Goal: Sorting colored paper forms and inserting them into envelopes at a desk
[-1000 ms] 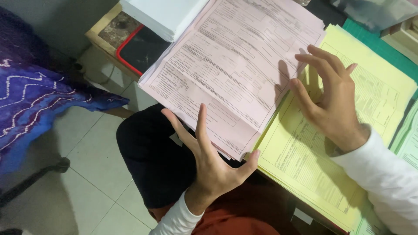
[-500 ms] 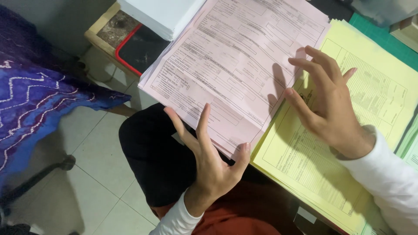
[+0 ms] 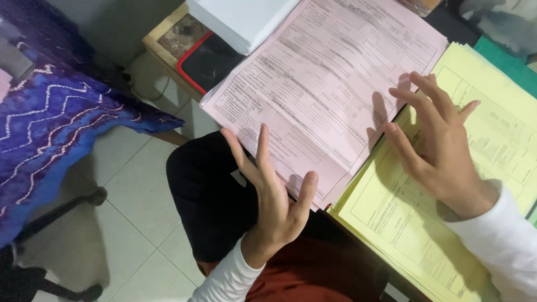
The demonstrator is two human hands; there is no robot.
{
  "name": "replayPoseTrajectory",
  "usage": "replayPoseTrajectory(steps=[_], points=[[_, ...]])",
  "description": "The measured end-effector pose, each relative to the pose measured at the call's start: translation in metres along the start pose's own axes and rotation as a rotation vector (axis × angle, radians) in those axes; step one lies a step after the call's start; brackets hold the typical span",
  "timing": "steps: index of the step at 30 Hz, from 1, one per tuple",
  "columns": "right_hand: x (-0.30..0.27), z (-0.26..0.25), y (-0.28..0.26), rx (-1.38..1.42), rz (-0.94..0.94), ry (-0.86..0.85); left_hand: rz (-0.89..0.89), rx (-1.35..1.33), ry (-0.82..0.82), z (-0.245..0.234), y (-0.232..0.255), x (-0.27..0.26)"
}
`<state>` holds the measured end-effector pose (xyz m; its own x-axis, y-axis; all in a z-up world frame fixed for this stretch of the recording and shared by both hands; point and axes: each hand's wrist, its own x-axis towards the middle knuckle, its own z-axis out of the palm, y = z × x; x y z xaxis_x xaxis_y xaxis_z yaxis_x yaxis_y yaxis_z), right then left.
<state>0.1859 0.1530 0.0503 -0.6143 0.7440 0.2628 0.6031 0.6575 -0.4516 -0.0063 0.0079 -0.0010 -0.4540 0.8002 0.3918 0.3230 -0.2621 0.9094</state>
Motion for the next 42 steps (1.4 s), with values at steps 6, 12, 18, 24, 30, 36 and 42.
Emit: replayPoseTrajectory(steps=[6, 12, 18, 24, 30, 36, 42], points=[[0.001, 0.004, 0.005, -0.098, -0.182, 0.002, 0.043, 0.331, 0.041, -0.015, 0.014, 0.010], [-0.002, 0.006, 0.008, -0.294, -0.096, -0.132, 0.298, 0.601, -0.198, -0.021, 0.025, 0.043], [-0.004, 0.014, 0.015, -0.282, -0.068, -0.080, 0.322, 0.735, -0.227, -0.019, 0.020, 0.042], [-0.005, 0.014, 0.015, -0.249, -0.021, -0.042, 0.296, 0.812, -0.351, -0.016, 0.022, 0.042], [-0.003, 0.013, 0.009, -0.239, 0.017, -0.062, 0.309, 0.840, -0.364, -0.014, 0.022, 0.044], [-0.003, 0.014, 0.011, -0.214, 0.011, -0.019, 0.313, 0.825, -0.372, -0.014, 0.020, 0.046], [0.000, 0.013, 0.011, -0.253, -0.048, -0.105, 0.306, 0.813, -0.368, -0.014, 0.017, 0.045]])
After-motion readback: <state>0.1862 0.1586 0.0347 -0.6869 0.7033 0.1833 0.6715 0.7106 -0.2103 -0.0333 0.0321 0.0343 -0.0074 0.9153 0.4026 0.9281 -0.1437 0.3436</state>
